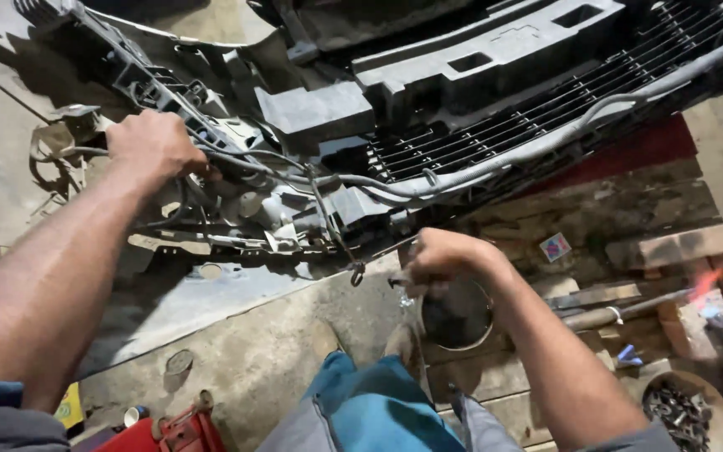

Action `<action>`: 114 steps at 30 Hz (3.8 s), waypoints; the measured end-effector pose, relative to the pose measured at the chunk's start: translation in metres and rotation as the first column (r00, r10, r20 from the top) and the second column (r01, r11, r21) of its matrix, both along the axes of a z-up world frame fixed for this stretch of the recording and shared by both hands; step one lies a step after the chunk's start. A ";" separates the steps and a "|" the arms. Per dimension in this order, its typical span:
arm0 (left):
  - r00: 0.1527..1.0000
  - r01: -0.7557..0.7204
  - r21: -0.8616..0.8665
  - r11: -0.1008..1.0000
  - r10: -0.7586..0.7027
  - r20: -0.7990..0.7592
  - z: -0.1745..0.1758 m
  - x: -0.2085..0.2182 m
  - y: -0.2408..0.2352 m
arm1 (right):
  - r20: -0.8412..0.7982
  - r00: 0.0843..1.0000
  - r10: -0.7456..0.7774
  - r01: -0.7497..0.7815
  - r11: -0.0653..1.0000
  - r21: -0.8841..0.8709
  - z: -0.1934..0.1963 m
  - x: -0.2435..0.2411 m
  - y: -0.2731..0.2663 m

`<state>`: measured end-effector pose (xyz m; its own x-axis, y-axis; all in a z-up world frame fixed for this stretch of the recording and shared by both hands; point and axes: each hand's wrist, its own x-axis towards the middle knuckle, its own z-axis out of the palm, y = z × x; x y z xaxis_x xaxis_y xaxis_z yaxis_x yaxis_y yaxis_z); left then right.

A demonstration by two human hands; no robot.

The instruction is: The person works on the front section of a car, using a red-handled screwdriver to loosen and remove screws from a black plastic component. They then use their hands to detach the part and disconnect a nearby wiring harness.

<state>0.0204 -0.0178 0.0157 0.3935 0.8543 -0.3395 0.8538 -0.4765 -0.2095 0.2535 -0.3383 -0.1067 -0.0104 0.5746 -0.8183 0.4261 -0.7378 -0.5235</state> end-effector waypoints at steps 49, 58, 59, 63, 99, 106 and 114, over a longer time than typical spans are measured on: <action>0.999 -0.053 -0.018 0.998 0.053 -0.006 -0.002 -0.005 0.006 | 0.253 0.948 -0.191 0.013 0.820 0.572 0.042 -0.129 0.176; 0.999 -0.051 -0.012 0.999 0.051 0.004 -0.017 -0.006 0.015 | 0.052 0.953 -0.298 0.233 0.833 0.502 0.040 -0.119 0.175; 0.999 -0.045 -0.013 0.999 0.045 -0.001 -0.020 -0.006 0.018 | -0.006 0.940 -0.342 0.304 0.828 0.471 0.035 -0.119 0.178; 0.999 -0.043 -0.013 0.999 0.043 0.001 -0.022 -0.007 0.019 | -0.401 0.705 -0.585 0.694 0.686 0.219 0.027 -0.125 0.178; 0.998 -0.038 -0.065 0.997 0.035 -0.042 -0.022 0.003 0.022 | 0.496 0.868 0.029 -0.311 0.811 0.496 0.064 -0.144 0.216; 0.999 0.001 -0.111 0.994 -0.004 -0.035 -0.018 0.005 0.021 | 0.475 0.880 0.030 -0.267 0.857 0.440 0.088 -0.139 0.225; 0.999 0.029 -0.143 0.989 -0.032 -0.022 -0.023 0.006 0.030 | 0.450 0.892 0.048 -0.249 0.883 0.398 0.079 -0.125 0.241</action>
<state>0.0260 0.0127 -0.0077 0.4088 0.7843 -0.4667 0.8340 -0.5287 -0.1579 0.1283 -0.0973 -0.0273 0.1577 0.8888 -0.4304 0.7616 -0.3869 -0.5199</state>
